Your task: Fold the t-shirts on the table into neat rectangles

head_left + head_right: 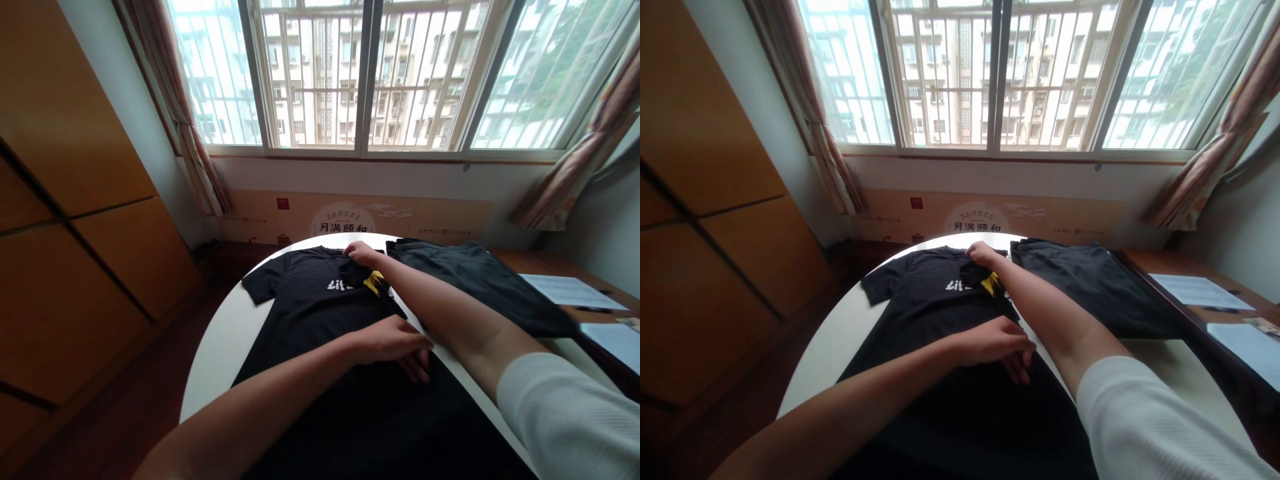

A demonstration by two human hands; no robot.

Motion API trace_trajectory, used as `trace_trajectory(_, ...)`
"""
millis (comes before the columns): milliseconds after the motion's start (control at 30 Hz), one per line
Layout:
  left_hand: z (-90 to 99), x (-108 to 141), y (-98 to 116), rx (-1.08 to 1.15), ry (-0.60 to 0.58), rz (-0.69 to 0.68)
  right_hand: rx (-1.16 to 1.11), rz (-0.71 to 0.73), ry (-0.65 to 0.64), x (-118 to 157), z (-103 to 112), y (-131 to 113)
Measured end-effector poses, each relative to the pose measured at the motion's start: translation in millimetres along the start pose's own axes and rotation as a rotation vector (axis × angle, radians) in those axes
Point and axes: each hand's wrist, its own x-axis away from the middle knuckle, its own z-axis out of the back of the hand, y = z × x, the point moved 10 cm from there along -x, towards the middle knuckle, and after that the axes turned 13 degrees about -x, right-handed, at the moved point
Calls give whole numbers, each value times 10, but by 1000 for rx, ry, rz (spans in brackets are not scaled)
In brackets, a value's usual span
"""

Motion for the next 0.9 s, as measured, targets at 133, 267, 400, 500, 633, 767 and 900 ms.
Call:
trace_trajectory(133, -135, 152, 255, -422, 129, -46, -36, 13, -105, 104, -10, 7)
trace_trajectory(267, -240, 246, 486, -1000, 137, -112, -91, 14, -229, 233, -88, 87)
trace_trajectory(400, -449, 348, 548, -1207, 15, -166, -112, 78, -249, 278, -133, 159)
trace_trajectory(500, -668, 495, 552, -1425, -99, -145, -102, 133, -251, 263, -155, 193)
trace_trajectory(633, -896, 748, 592, -1543, -245, -78, -55, 187, -252, 235, -170, 233)
trace_trajectory(767, -1034, 847, 899, -1609, -41, -357, 32, 249, -223, 265, -166, 243)
trace_trajectory(900, -1184, 775, 856, -1676, -6, -531, 134, 286, -209, 335, -187, 233)
